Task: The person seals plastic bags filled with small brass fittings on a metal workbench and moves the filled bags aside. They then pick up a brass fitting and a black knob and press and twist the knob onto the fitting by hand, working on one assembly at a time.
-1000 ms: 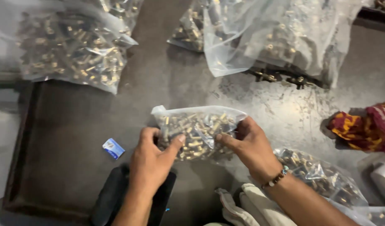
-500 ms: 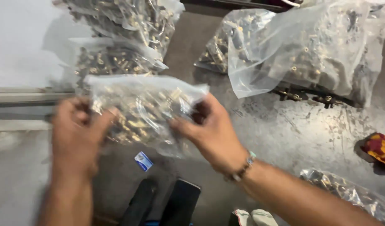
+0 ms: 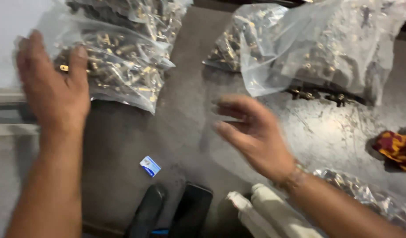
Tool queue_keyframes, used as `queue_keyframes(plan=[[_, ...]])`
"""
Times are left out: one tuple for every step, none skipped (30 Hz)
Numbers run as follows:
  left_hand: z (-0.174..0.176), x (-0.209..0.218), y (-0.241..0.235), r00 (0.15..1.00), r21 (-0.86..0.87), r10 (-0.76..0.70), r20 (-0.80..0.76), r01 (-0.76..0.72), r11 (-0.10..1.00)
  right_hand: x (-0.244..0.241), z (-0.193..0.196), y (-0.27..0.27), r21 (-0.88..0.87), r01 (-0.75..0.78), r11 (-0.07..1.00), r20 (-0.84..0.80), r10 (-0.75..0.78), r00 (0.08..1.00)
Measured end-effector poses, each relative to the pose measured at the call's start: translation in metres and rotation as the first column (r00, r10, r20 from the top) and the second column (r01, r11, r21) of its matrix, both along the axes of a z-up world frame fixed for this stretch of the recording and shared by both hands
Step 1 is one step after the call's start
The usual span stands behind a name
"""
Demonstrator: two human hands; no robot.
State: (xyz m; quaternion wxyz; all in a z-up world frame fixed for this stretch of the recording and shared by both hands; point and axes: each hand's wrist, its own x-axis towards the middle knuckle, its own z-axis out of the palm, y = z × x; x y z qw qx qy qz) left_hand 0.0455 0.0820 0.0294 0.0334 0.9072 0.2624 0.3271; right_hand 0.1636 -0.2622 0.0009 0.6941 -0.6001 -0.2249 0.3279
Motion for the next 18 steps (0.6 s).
queue_keyframes(plan=[[0.000, -0.007, -0.031, 1.000, -0.009, -0.010, -0.001, 0.010, 1.000, -0.003, 0.002, -0.039, -0.009, 0.010, 1.000, -0.001, -0.010, 1.000], [0.001, -0.012, -0.064, 0.991, -0.069, -0.126, 0.047, 0.129, 0.989, -0.006, 0.005, -0.080, -0.167, 0.185, 0.969, 0.281, -0.133, 0.951], [0.002, -0.017, -0.096, 0.966, -0.123, -0.236, 0.102, 0.248, 0.961, -0.009, 0.009, -0.121, -0.267, 0.386, 0.883, 0.552, -0.188, 0.813], [0.000, -0.015, -0.139, 0.964, -0.134, -0.244, 0.105, 0.257, 0.957, -0.015, 0.012, -0.149, -0.277, 0.394, 0.877, 0.554, -0.189, 0.811], [-0.001, -0.013, -0.184, 0.945, -0.447, -0.317, 0.084, 0.321, 0.835, -0.022, 0.015, -0.177, -0.397, 0.544, 0.739, 0.685, -0.156, 0.712], [-0.002, -0.012, -0.229, 0.912, -0.708, -0.399, 0.089, 0.340, 0.619, -0.028, 0.017, -0.206, -0.464, 0.685, 0.562, 0.792, -0.084, 0.605], [-0.019, -0.015, -0.257, 0.908, -0.712, -0.407, 0.094, 0.348, 0.610, -0.034, 0.011, -0.230, -0.466, 0.691, 0.552, 0.794, -0.084, 0.602], [-0.035, -0.019, -0.285, 0.834, -0.782, -0.552, -0.004, 0.341, 0.522, -0.042, 0.006, -0.255, -0.528, 0.721, 0.448, 0.761, -0.128, 0.637], [-0.051, -0.023, -0.314, 0.724, -0.845, -0.685, -0.086, 0.311, 0.435, -0.051, 0.001, -0.280, -0.587, 0.735, 0.340, 0.727, -0.177, 0.663], [-0.058, -0.022, -0.328, 0.713, -0.846, -0.696, -0.085, 0.318, 0.428, -0.055, -0.026, -0.313, -0.588, 0.740, 0.327, 0.727, -0.186, 0.661], [-0.065, -0.020, -0.342, 0.669, -0.887, -0.740, -0.076, 0.294, 0.357, -0.060, -0.053, -0.347, -0.648, 0.710, 0.277, 0.680, -0.210, 0.702], [-0.073, -0.018, -0.357, 0.621, -0.924, -0.781, -0.062, 0.260, 0.280, -0.066, -0.079, -0.383, -0.707, 0.671, 0.224, 0.629, -0.235, 0.741], [-0.071, -0.014, -0.365, 0.608, -0.927, -0.792, -0.059, 0.262, 0.270, -0.069, -0.074, -0.380, -0.710, 0.673, 0.208, 0.628, -0.244, 0.739], [-0.068, -0.009, -0.374, 0.580, -0.945, -0.812, -0.069, 0.221, 0.239, -0.072, -0.069, -0.377, -0.762, 0.623, 0.176, 0.577, -0.251, 0.777], [-0.065, -0.005, -0.381, 0.551, -0.961, -0.831, -0.079, 0.178, 0.210, -0.074, -0.063, -0.374, -0.809, 0.569, 0.145, 0.523, -0.261, 0.811], [-0.066, -0.003, -0.389, 0.539, -0.962, -0.839, -0.076, 0.183, 0.205, -0.069, -0.062, -0.371, -0.809, 0.573, 0.135, 0.526, -0.271, 0.806], [-0.068, 0.000, -0.396, 0.553, -0.973, -0.827, -0.105, 0.117, 0.201, -0.064, -0.061, -0.369, -0.834, 0.543, 0.096, 0.508, -0.250, 0.824], [-0.069, 0.003, -0.402, 0.566, -0.979, -0.813, -0.137, 0.049, 0.199, -0.057, -0.060, -0.366, -0.857, 0.512, 0.059, 0.488, -0.229, 0.842]])
